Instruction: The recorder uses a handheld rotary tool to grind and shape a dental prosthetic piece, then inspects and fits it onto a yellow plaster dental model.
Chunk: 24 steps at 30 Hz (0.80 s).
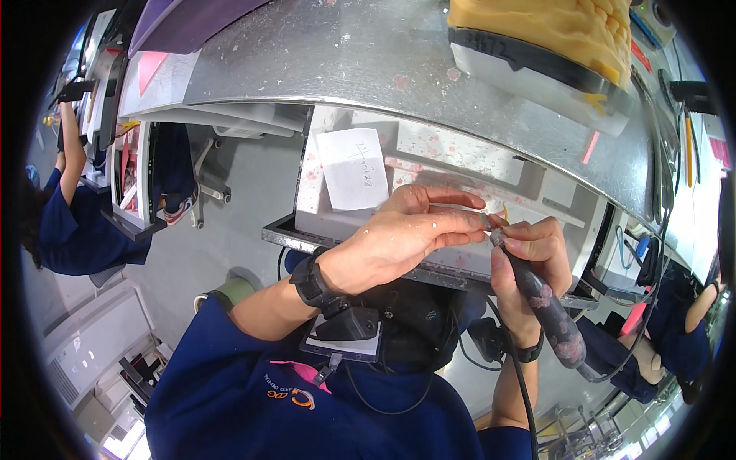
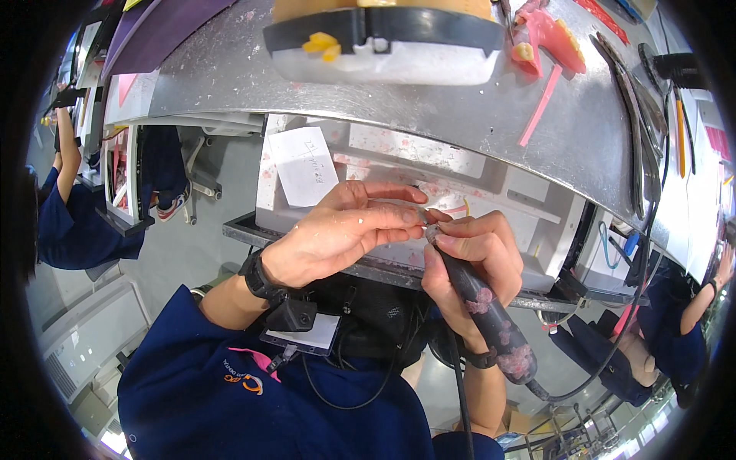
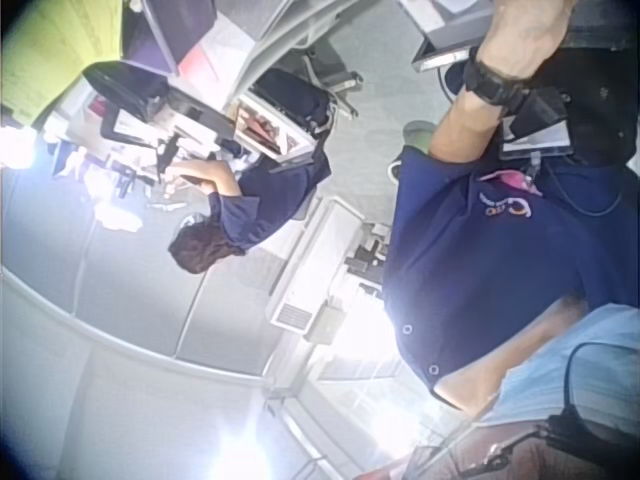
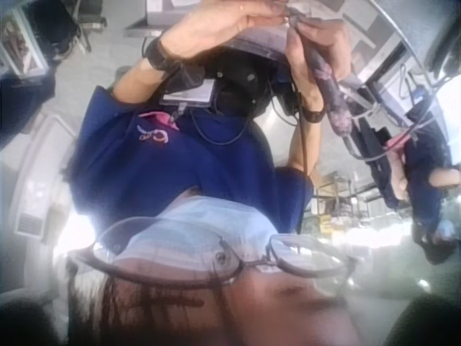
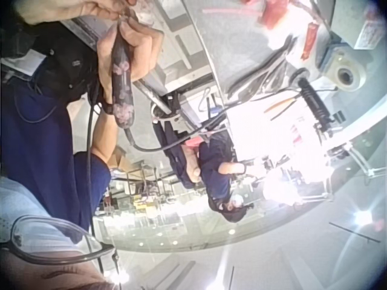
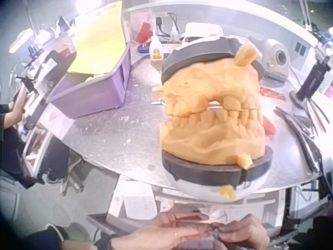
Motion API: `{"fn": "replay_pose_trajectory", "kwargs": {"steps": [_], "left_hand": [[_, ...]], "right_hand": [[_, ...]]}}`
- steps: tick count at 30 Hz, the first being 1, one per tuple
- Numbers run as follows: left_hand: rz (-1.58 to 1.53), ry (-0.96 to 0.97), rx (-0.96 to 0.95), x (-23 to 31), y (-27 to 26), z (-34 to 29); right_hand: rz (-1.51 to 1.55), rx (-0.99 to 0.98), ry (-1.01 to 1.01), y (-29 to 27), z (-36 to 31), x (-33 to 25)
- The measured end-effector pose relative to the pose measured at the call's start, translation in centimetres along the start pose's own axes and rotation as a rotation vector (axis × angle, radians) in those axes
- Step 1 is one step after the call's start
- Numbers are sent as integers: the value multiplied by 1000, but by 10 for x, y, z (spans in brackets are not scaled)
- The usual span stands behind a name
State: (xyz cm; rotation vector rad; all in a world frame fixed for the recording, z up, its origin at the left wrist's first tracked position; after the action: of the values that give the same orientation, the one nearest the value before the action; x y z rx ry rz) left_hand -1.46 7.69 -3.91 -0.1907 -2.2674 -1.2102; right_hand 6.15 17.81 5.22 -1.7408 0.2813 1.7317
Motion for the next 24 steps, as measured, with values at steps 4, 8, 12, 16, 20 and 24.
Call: {"fn": "replay_pose_trajectory", "kwargs": {"steps": [4, 8, 12, 16, 20, 24], "left_hand": [[-2, 15, -13, 2, 2, 0], [12, 43, -15, 2, 2, -1], [166, 103, 3, 12, 7, -4], [302, 106, 19, 15, 8, -6], [317, 117, 23, 15, 8, -5], [314, 113, 41, 15, 6, -6]], "right_hand": [[48, 43, 29, -2, -1, 3], [49, 19, 38, -1, 0, 4], [80, 38, 111, -6, -1, 11], [96, 51, 113, -6, -2, 13], [65, 33, 94, -4, -2, 12], [44, 38, 45, -2, -1, 7]]}}
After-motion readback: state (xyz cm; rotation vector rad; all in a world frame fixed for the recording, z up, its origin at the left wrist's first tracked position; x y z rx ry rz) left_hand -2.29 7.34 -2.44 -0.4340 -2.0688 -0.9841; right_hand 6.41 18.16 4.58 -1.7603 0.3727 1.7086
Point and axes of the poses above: each hand's wrist, its own z-axis towards the middle knuckle, its own y-axis out of the palm, x = y × z, the point moved 9 cm from there along z, towards the middle knuckle, and after that the axes turned 12 degrees about y, right-handed, at the moved point
